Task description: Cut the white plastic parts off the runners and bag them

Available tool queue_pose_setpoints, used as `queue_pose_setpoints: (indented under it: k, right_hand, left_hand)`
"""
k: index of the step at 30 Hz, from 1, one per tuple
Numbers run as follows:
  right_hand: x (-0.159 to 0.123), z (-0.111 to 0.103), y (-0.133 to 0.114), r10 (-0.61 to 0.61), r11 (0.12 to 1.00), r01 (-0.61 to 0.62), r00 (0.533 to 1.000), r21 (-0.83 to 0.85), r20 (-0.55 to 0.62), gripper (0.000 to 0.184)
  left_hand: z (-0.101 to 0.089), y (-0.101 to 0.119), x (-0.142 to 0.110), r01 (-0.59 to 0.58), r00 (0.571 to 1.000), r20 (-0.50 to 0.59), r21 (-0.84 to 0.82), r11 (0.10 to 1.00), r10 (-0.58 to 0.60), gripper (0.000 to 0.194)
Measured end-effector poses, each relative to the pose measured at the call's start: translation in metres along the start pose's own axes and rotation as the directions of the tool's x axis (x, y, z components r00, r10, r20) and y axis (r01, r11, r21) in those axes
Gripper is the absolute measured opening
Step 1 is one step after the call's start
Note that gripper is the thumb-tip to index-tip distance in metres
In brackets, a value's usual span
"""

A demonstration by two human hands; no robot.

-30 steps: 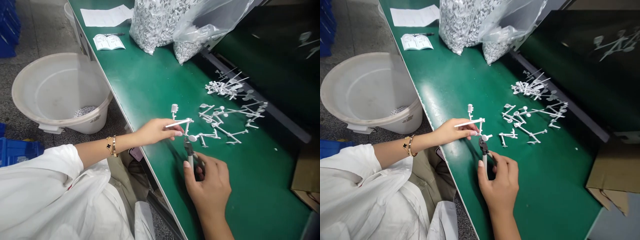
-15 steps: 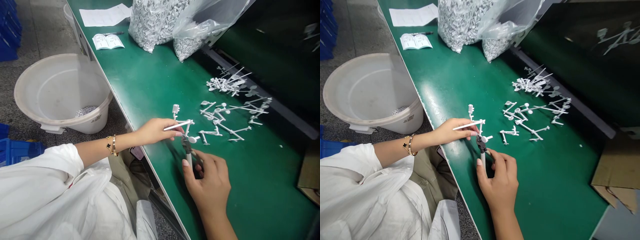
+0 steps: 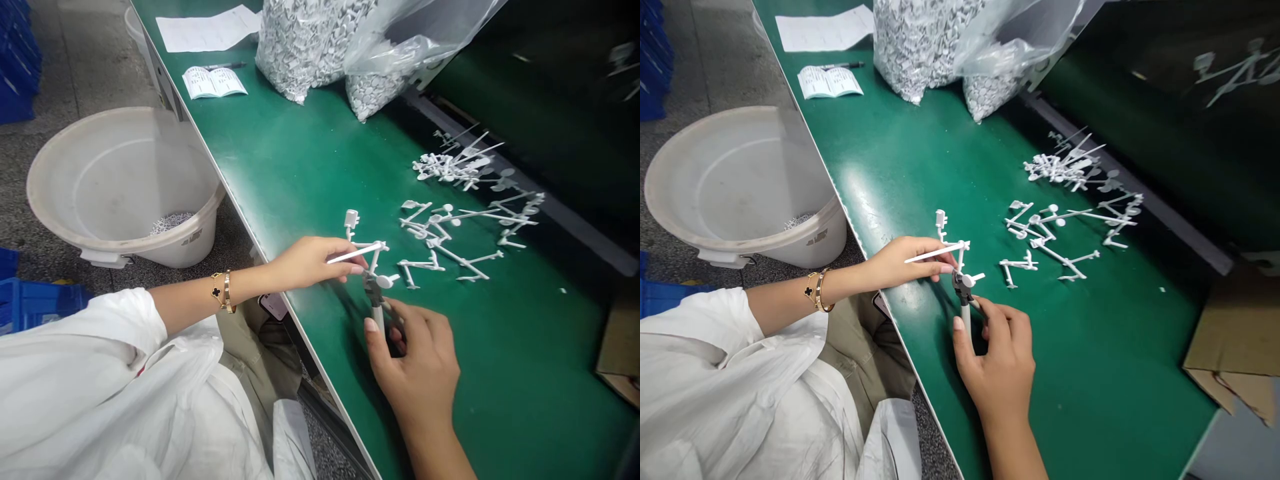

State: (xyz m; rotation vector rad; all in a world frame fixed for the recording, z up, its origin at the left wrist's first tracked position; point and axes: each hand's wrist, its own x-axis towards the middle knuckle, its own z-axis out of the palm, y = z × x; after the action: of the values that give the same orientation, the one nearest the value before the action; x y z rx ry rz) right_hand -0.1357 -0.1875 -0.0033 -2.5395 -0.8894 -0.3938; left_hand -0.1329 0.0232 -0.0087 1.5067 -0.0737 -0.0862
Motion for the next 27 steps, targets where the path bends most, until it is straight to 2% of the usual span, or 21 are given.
queue_pose_setpoints:
  k: [8, 12, 16, 21, 27]
  right_hand:
    - [0.001, 0.001, 0.002, -0.048, 0.999, 0.048, 0.998, -0.006, -0.029, 0.022]
    - [0.001, 0.001, 0.002, -0.067, 0.997, 0.065, 0.997, -0.039, -0.048, 0.023]
    - [-0.001, 0.003, 0.000, -0.059, 0.991, 0.054, 0.998, -0.125, -0.039, 0.026]
    - [-0.002, 0.006, -0.002, -0.081, 0.979, 0.070, 0.995, -0.190, -0.055, 0.026]
    - [-0.002, 0.008, -0.005, -0.129, 0.966, 0.114, 0.990, -0.233, -0.051, 0.026]
  left_hand:
    - [-0.002, 0.002, 0.000, 0.034, 0.999, 0.012, 0.080, 0.996, -0.035, 0.014]
    - [0.002, -0.005, 0.003, -0.015, 1.000, 0.014, 0.098, 0.995, 0.014, 0.016]
    - [0.007, -0.009, 0.003, -0.073, 0.997, -0.023, 0.195, 0.978, 0.079, 0.028]
    - [0.009, -0.008, 0.002, -0.074, 0.992, -0.079, 0.286, 0.955, 0.101, 0.030]
    - [0.007, -0.007, 0.003, -0.057, 0.996, -0.049, 0.355, 0.933, 0.080, 0.031]
